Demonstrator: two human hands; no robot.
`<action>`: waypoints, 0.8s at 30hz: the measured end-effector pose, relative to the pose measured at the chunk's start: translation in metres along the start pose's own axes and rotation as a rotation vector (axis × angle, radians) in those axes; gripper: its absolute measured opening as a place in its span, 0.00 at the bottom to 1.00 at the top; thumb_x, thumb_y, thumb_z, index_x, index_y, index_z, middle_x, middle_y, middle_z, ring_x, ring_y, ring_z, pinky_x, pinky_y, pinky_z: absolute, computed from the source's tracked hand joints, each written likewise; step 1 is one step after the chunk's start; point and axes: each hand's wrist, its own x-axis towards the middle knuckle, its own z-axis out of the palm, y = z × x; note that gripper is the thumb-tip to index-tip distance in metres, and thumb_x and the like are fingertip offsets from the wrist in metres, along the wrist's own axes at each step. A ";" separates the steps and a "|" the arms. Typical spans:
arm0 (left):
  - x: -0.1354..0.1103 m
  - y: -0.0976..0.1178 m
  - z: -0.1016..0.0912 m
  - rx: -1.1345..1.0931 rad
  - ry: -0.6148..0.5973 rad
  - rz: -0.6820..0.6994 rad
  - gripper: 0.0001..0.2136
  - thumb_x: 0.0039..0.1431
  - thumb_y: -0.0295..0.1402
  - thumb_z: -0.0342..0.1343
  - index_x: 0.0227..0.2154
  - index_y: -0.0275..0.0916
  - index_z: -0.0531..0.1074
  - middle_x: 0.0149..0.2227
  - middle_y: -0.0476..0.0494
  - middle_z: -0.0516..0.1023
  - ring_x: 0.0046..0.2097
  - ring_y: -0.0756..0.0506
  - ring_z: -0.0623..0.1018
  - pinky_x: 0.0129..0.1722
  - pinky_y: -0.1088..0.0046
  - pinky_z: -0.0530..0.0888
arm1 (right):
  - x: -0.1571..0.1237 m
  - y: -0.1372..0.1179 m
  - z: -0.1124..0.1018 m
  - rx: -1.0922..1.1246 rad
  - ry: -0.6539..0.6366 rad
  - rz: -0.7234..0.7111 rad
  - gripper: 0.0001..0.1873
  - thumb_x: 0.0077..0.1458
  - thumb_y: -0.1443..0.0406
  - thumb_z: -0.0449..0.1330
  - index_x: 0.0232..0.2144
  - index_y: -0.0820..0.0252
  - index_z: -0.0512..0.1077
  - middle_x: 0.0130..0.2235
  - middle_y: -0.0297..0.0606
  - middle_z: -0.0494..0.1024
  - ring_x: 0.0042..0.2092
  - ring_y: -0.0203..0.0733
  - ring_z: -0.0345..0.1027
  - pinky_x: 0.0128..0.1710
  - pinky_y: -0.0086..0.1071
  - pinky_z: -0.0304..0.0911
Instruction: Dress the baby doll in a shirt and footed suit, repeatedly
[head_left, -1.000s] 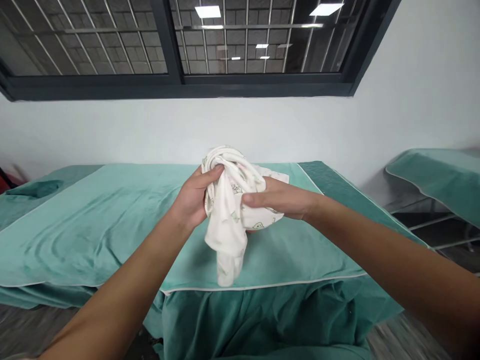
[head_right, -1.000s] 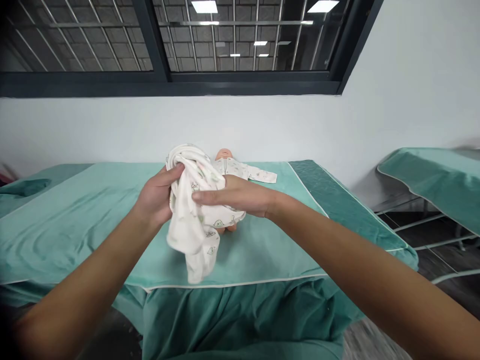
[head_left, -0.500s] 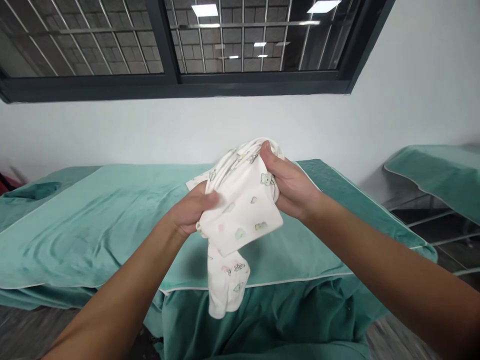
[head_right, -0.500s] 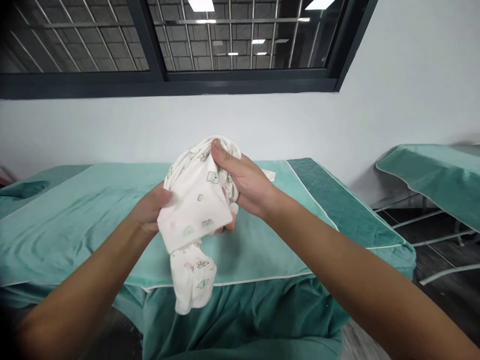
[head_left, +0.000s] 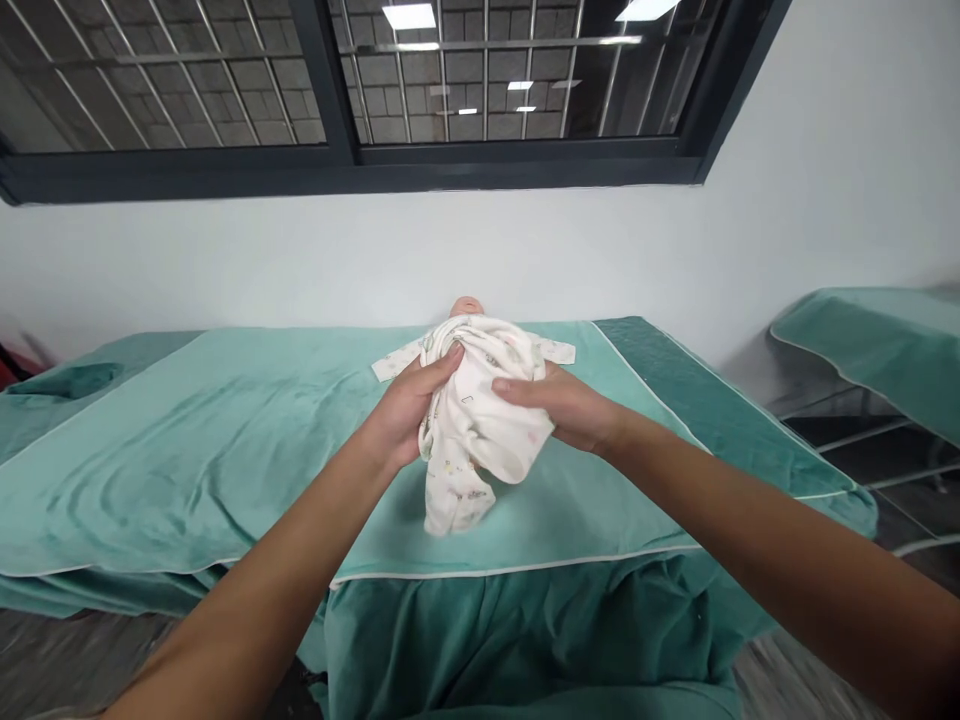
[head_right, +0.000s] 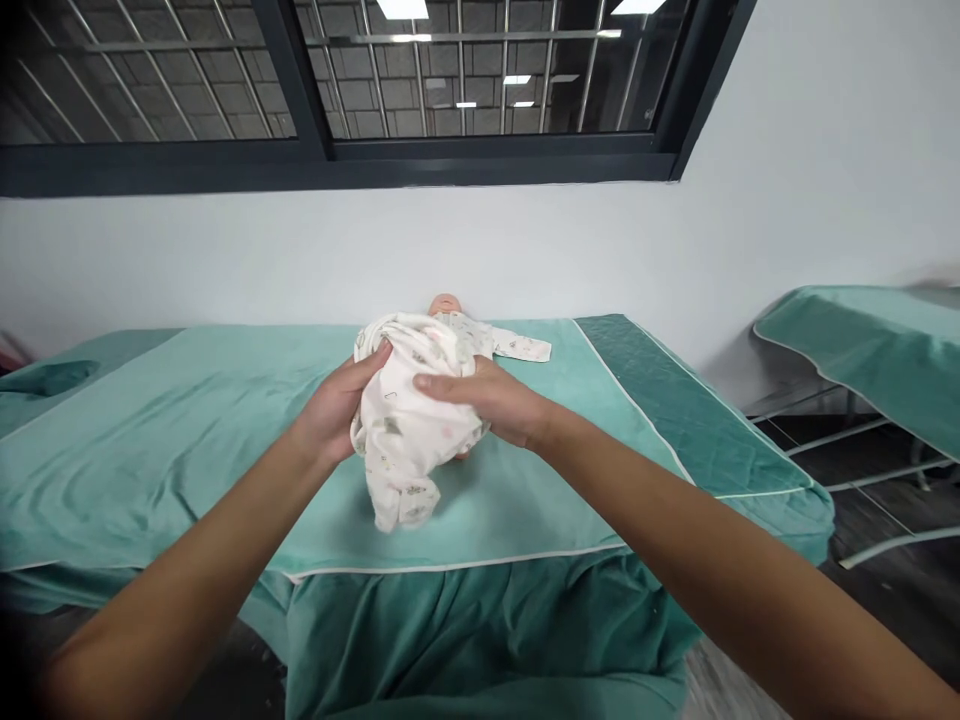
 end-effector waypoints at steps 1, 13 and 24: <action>-0.001 -0.002 -0.001 0.008 -0.002 -0.020 0.27 0.58 0.44 0.64 0.57 0.39 0.71 0.45 0.37 0.83 0.47 0.36 0.83 0.48 0.61 0.79 | 0.001 -0.002 -0.002 0.018 0.029 -0.018 0.22 0.52 0.53 0.70 0.46 0.56 0.76 0.34 0.38 0.82 0.39 0.46 0.78 0.43 0.39 0.75; 0.020 -0.030 -0.025 0.425 0.113 -0.346 0.26 0.53 0.45 0.67 0.52 0.37 0.76 0.48 0.35 0.83 0.49 0.35 0.82 0.46 0.60 0.80 | 0.004 0.038 -0.056 -0.182 0.020 0.281 0.27 0.48 0.55 0.73 0.50 0.59 0.79 0.49 0.43 0.83 0.53 0.50 0.75 0.55 0.40 0.69; 0.037 -0.112 -0.040 1.247 0.097 -0.323 0.12 0.58 0.32 0.56 0.43 0.35 0.77 0.53 0.28 0.79 0.57 0.31 0.77 0.54 0.58 0.71 | -0.016 0.149 -0.056 -0.619 0.394 0.299 0.23 0.59 0.54 0.60 0.52 0.57 0.78 0.52 0.43 0.81 0.56 0.59 0.72 0.60 0.51 0.62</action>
